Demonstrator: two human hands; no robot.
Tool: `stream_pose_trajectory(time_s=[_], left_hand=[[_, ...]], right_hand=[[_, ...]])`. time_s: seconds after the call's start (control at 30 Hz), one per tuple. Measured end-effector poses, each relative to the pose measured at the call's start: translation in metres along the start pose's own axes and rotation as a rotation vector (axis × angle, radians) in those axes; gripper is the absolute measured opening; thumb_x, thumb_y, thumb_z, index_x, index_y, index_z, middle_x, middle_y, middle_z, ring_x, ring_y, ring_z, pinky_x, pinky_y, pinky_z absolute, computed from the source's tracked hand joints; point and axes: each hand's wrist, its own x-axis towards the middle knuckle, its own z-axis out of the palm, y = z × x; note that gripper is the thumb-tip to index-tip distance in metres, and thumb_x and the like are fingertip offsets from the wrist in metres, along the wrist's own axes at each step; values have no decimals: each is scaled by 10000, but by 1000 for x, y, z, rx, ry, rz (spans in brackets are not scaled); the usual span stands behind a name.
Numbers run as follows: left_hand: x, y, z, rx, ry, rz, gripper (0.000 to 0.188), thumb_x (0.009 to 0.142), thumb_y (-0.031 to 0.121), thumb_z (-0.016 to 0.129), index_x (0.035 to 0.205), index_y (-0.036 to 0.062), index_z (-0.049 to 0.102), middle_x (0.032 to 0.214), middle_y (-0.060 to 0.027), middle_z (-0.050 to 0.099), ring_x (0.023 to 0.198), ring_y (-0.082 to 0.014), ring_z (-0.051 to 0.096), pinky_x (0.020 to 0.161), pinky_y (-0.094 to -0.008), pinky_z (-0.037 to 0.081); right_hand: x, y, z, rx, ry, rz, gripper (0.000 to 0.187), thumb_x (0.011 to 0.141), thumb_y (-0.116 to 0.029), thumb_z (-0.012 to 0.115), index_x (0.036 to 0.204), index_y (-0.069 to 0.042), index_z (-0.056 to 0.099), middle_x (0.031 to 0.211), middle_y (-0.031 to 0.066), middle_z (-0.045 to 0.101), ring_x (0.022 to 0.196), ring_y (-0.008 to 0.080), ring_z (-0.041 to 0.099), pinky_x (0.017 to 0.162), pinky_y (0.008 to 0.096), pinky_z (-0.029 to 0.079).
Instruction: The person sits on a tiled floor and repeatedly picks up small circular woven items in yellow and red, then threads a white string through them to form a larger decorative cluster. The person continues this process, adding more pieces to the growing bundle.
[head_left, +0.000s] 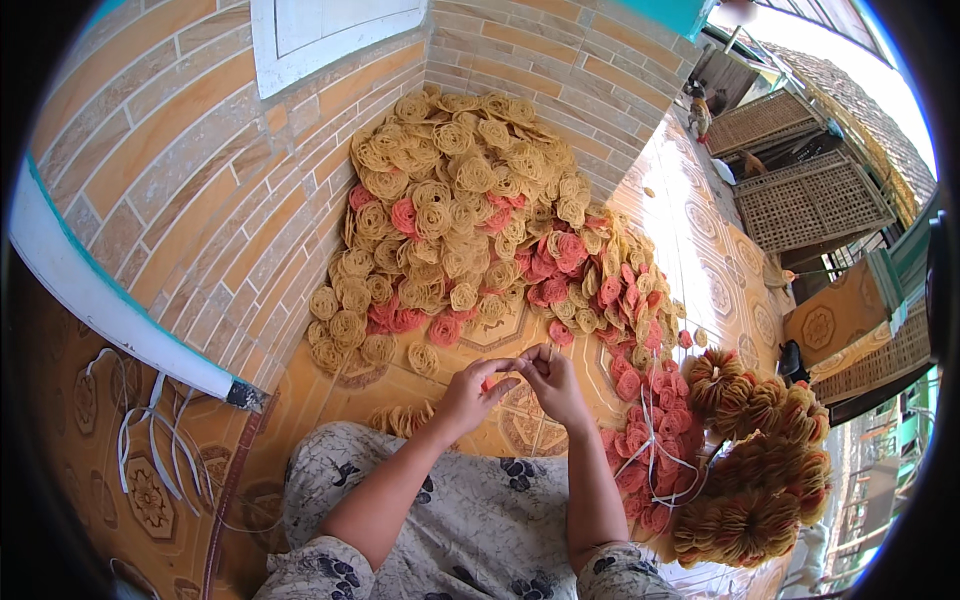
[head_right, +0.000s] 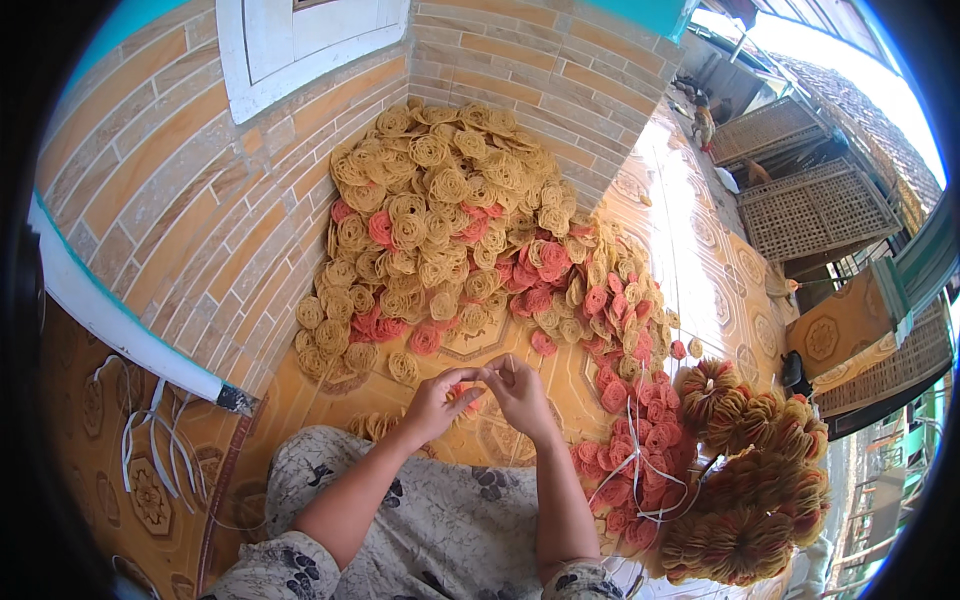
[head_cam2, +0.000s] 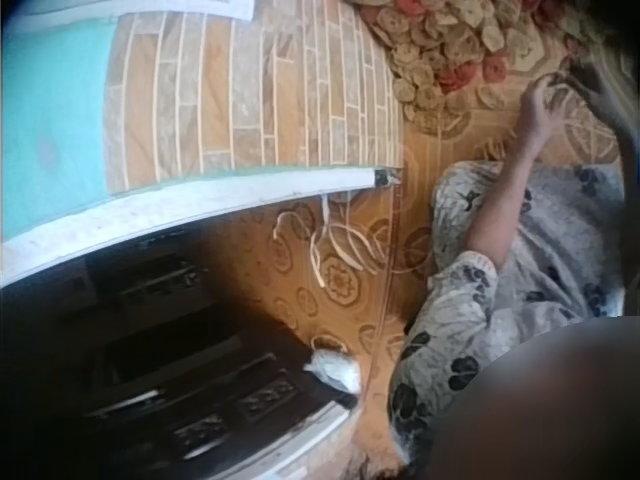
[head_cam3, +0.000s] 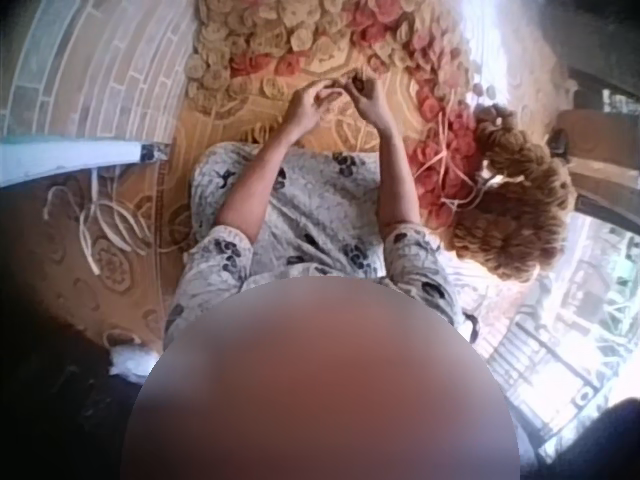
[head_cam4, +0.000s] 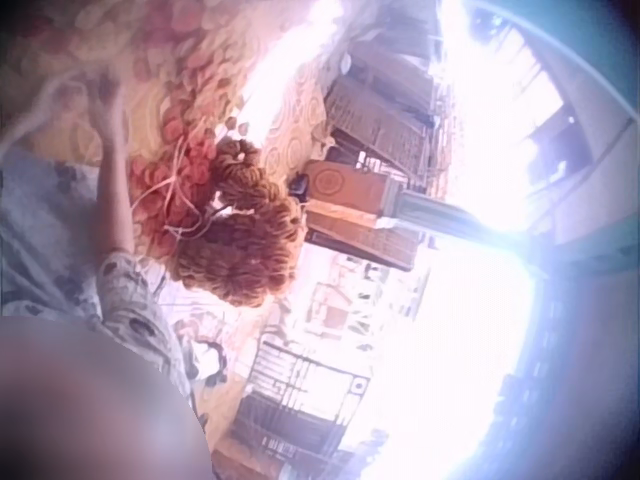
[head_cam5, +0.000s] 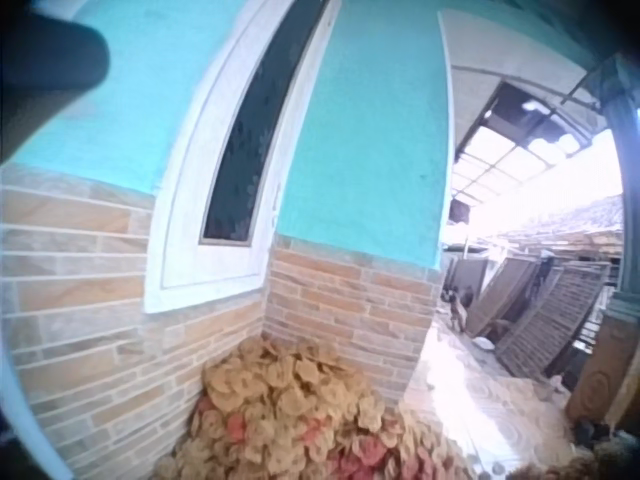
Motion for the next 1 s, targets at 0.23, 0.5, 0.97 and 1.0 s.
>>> stream_pose_trajectory(time_s=[0.23, 0.5, 0.97, 1.0], left_hand=[[3, -3, -12, -394, 74, -194, 182, 924, 121, 619, 1008, -32, 669, 835, -56, 700, 742, -66, 627, 668, -215, 506], [6, -12, -25, -461, 166, -201, 136, 904, 105, 646, 975, -11, 654, 790, -5, 649, 672, -48, 582, 626, -196, 481], [6, -11, -28, -536, 163, -322, 130, 903, 133, 653, 973, 24, 656, 766, 25, 617, 647, -19, 520, 599, -173, 445], [6, -11, -28, -539, 166, -324, 133, 905, 135, 650, 976, 23, 656, 770, 21, 622, 645, -19, 519, 598, -173, 445]], right_hand=[[4, 0, 15, -12, 109, -35, 196, 989, -184, 523, 948, 6, 550, 813, -13, 535, 703, 34, 442, 604, 176, 359], [1, -5, 11, -254, -136, 79, 263, 985, -208, 510, 1043, 3, 656, 965, 125, 630, 951, 189, 578, 847, 312, 440], [2, 0, 16, -302, -129, 22, 245, 971, -173, 543, 1057, 34, 643, 888, 71, 580, 816, 136, 521, 744, 277, 423], [2, 1, 16, -301, -126, 22, 246, 970, -173, 545, 1055, 38, 641, 887, 72, 577, 814, 138, 522, 740, 277, 423]])
